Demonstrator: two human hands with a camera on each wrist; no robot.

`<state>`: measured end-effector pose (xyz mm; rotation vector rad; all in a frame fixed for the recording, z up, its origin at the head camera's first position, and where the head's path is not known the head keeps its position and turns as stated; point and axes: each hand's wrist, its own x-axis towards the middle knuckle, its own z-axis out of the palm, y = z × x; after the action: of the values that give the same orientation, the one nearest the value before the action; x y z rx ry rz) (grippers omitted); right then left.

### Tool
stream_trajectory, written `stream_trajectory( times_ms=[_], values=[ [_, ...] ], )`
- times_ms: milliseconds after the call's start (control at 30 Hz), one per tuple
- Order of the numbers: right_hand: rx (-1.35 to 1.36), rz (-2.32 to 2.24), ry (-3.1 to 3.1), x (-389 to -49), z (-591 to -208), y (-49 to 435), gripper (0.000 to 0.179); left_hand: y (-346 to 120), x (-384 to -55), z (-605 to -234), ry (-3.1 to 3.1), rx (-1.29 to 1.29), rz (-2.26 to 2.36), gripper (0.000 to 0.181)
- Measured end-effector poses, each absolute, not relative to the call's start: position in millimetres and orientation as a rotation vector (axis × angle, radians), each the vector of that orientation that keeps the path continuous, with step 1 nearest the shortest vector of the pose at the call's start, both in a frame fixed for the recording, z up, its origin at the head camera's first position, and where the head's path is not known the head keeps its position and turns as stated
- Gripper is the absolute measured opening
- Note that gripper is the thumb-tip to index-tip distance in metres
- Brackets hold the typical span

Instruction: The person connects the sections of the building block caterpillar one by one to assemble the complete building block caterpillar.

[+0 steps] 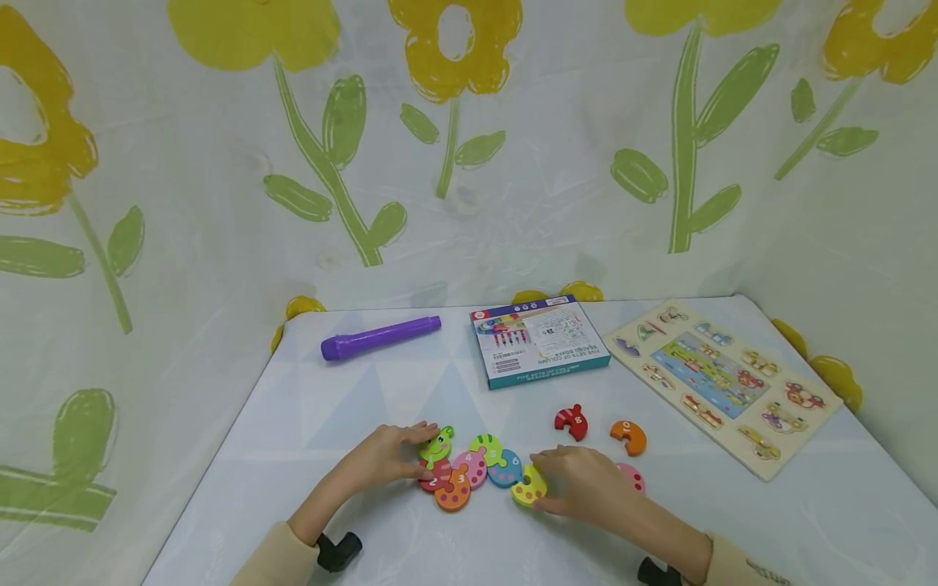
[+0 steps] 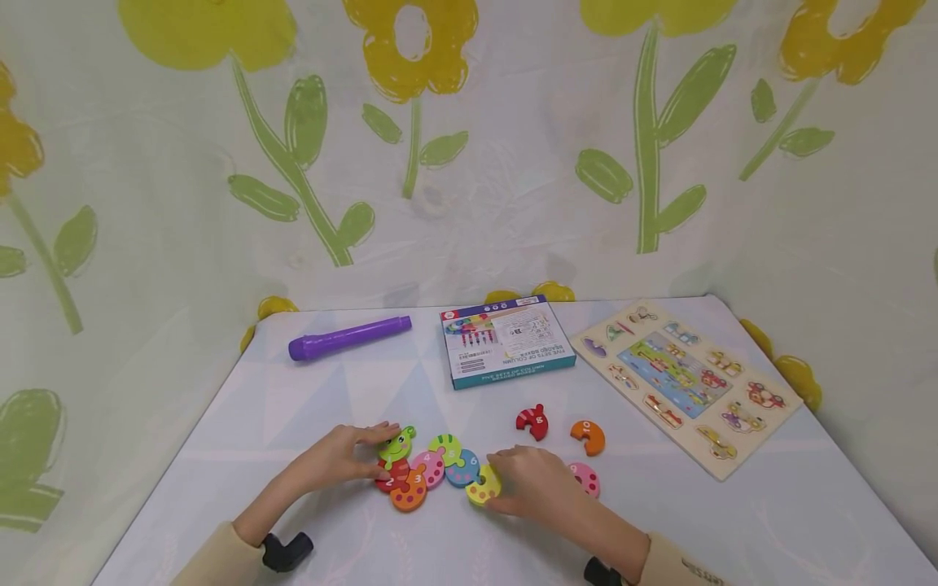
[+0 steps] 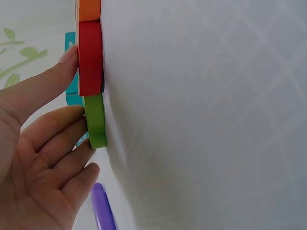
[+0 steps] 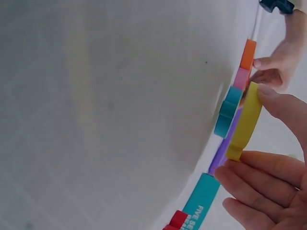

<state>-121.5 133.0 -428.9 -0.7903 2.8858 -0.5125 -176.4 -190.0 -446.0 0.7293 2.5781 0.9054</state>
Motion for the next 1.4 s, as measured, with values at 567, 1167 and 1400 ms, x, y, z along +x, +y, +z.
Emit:
stream_trajectory(
  times_ms=[567, 1167, 1400],
  values=[
    [-0.748, -0.523, 2.915, -124.5, -429.9, 125.2, 0.051, -189.7, -175.2, -444.2, 2.594, 0.736, 0.890, 0.062],
    [-0.793, -0.891, 2.699, -131.3, -433.7, 154.7, 0.060, -189.3, -175.6, -445.8, 2.594, 0.740, 0.886, 0.062],
    [-0.761, -0.903, 2.683, -129.6, -428.1, 165.0, 0.059, -188.7, -176.2, -443.6, 2.601, 0.788, 0.833, 0.062]
  ],
)
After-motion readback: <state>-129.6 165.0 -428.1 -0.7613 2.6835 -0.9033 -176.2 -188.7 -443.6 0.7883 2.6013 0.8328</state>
